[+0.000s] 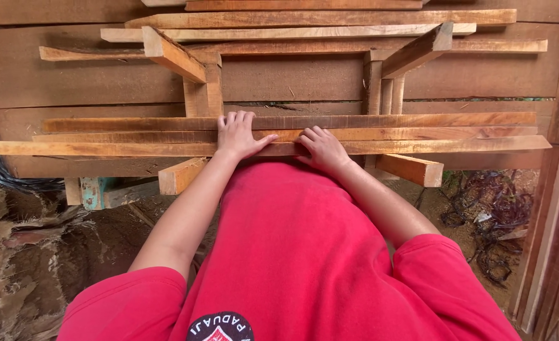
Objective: Manually sorting and arranging wooden planks on a storage rack.
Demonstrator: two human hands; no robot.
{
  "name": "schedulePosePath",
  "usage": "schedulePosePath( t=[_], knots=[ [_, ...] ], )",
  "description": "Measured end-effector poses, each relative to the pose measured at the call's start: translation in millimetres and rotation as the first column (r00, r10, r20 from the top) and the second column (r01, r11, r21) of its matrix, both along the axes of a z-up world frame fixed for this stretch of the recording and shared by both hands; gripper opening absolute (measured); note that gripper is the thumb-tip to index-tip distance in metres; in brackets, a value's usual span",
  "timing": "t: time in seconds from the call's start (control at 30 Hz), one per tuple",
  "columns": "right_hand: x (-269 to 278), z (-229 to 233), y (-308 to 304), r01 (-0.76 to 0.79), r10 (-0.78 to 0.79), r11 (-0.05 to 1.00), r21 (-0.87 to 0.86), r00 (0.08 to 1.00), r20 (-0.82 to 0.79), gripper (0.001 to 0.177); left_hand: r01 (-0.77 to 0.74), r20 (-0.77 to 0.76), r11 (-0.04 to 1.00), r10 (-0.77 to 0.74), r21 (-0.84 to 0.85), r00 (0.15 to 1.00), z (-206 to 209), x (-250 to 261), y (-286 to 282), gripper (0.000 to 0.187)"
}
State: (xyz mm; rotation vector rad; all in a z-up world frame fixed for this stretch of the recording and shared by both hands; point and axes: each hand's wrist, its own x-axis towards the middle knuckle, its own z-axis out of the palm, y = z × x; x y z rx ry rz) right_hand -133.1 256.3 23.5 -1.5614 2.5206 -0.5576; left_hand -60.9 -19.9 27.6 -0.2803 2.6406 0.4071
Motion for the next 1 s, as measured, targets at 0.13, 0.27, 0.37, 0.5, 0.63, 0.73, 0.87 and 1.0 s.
schedulePosePath(
  t=[0.13, 0.27, 0.37, 0.5, 0.63, 0.73, 0.87, 1.0],
  knots=[
    [2.4, -0.4, 0.4, 0.01, -0.01, 1.0, 0.001, 1.0, -0.007, 0.046, 0.015, 0.043, 0.999, -0.013, -0.034, 0.999, 3.9, -14.0, 0.7, 0.091],
    [-5.5, 6.2, -2.9, 0.114, -0.108, 0.99, -0.078, 0.991, 0.08, 0.044, 0.05, 0.1, 0.995, -0.041, -0.088, 0.994, 8.5, -15.4, 9.7, 0.094],
    [-21.2, 8.3, -5.2, 0.294, -0.293, 0.956, -0.024, 0.955, 0.043, 0.057, 0.057, 0.094, 0.997, -0.052, -0.058, 0.994, 16.5, -11.0, 8.4, 0.098],
    [-41.9, 4.2, 0.8, 0.35, -0.403, 0.897, 0.269, 0.898, 0.176, 0.074, 0.043, 0.139, 0.998, -0.036, -0.049, 0.99, 26.5, -18.3, 8.0, 0.102],
    [-53.7, 6.0, -3.5, 0.31, -0.402, 0.885, 0.349, 0.886, 0.233, 0.072, 0.002, 0.18, 0.998, 0.009, -0.062, 0.984, 11.7, -33.4, 8.1, 0.088],
    [-51.2, 2.0, -13.8, 0.271, -0.406, 0.81, 0.52, 0.899, 0.163, 0.083, 0.036, 0.303, 0.992, 0.002, -0.119, 0.953, 16.5, -35.9, 12.2, 0.099],
    [-63.2, 23.8, -19.1, 0.247, -0.459, 0.775, 0.581, 0.852, 0.25, 0.087, 0.057, 0.406, 0.99, 0.001, -0.131, 0.914, 24.5, -53.2, 12.9, 0.102],
    [-82.2, 7.3, -22.1, 0.333, -0.619, 0.75, 0.572, 0.658, 0.428, 0.069, 0.042, 0.533, 0.992, 0.03, -0.123, 0.846, 55.9, -81.5, 18.8, 0.101]
  ],
)
